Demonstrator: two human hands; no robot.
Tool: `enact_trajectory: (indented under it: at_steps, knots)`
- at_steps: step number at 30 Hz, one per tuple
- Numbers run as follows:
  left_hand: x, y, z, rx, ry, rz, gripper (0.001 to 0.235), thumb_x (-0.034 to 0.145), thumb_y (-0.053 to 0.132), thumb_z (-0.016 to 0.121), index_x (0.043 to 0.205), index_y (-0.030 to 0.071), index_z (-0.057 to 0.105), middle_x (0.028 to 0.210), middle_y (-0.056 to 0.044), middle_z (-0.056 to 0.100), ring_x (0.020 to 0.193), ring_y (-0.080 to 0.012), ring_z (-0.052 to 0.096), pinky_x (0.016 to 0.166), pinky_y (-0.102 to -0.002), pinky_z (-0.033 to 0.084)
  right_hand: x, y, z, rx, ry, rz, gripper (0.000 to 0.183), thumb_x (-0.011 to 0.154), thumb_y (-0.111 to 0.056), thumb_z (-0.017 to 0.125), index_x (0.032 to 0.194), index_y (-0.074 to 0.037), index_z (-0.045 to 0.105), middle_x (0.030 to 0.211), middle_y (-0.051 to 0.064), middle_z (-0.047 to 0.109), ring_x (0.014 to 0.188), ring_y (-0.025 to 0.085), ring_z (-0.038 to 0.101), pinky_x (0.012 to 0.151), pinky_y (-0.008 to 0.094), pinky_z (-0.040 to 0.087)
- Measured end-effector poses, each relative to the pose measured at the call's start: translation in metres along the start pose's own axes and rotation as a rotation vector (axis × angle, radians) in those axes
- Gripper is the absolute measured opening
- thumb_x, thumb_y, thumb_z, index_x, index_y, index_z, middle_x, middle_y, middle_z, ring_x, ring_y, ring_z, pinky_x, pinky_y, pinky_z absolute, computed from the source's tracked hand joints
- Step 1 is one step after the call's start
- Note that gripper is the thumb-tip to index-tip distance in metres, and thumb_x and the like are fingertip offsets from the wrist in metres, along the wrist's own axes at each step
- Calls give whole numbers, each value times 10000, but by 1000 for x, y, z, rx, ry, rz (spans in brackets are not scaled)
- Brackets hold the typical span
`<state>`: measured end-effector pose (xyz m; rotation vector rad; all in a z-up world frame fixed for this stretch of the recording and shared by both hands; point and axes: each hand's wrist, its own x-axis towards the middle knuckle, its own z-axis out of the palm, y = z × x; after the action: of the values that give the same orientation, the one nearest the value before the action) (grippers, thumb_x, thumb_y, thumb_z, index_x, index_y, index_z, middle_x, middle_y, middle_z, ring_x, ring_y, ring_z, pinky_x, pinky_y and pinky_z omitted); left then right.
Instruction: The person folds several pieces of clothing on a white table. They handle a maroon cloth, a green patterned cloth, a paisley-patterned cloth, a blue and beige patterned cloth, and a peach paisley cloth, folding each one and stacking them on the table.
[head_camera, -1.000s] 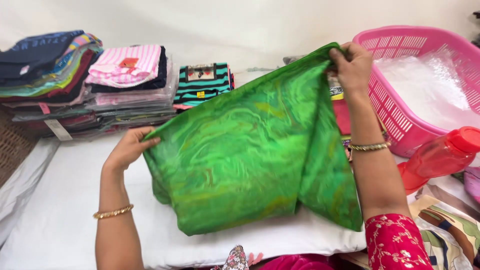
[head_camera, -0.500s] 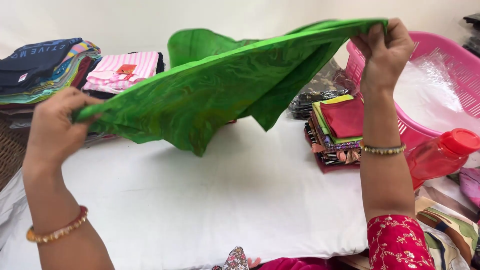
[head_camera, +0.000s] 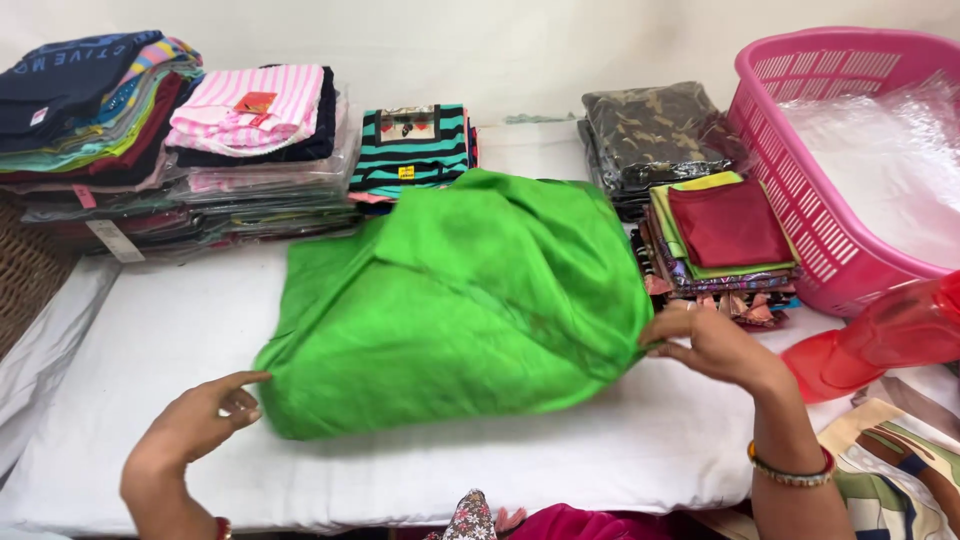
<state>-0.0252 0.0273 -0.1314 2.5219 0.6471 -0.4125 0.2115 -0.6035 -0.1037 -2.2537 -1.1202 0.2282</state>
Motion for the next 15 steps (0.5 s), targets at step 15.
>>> enact_trajectory:
  at_steps: [15]
  knots:
    - [65,220,81,233,25,746,914,715,155,858,1522,304,455,1543,-124,432,1293,-370,494,997,-453,459,-62,10,26,31,45,334,216,817,-91,727,1028,-94,772,935,65,814,786,228,778,723,341,594]
